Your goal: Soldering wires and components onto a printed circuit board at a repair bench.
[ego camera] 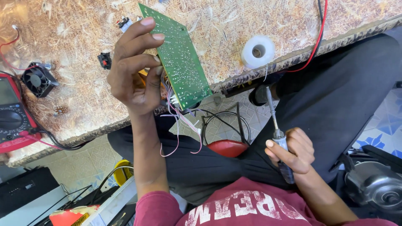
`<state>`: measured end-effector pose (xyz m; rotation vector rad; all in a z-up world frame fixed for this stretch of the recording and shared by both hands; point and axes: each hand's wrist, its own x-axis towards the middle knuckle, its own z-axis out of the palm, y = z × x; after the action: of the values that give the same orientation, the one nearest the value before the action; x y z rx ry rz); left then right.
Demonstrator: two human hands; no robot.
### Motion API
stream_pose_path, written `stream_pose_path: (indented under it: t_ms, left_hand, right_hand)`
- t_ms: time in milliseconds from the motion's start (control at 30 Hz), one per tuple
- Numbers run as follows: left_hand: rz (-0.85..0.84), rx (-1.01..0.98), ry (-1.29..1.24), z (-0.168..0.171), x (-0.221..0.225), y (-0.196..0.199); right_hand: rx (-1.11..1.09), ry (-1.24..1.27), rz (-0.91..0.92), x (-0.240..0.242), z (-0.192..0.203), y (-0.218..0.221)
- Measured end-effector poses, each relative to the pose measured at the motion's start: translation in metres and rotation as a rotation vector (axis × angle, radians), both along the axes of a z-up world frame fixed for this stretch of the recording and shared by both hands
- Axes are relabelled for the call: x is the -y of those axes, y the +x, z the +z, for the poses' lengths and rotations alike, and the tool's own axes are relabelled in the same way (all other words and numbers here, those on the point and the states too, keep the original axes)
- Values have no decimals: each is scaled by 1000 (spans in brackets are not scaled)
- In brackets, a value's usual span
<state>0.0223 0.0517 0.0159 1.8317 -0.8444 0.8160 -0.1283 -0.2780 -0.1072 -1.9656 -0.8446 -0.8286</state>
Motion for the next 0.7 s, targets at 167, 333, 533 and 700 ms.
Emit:
stream_pose_path:
  t_ms: [167,333,533,700]
  left_hand:
    - [21,12,16,-2,-1,1]
    - [20,5,14,-1,-1,0]
    - [9,18,4,1,1,1]
    - [17,13,9,1,1,1]
  right_hand:
    - [3,5,-15,-5,-12,4]
    - [2,7,-3,-7,-14,6]
    - [-9,12,-22,-10,-13,8]
    - [-12,40,14,-9,-15,9]
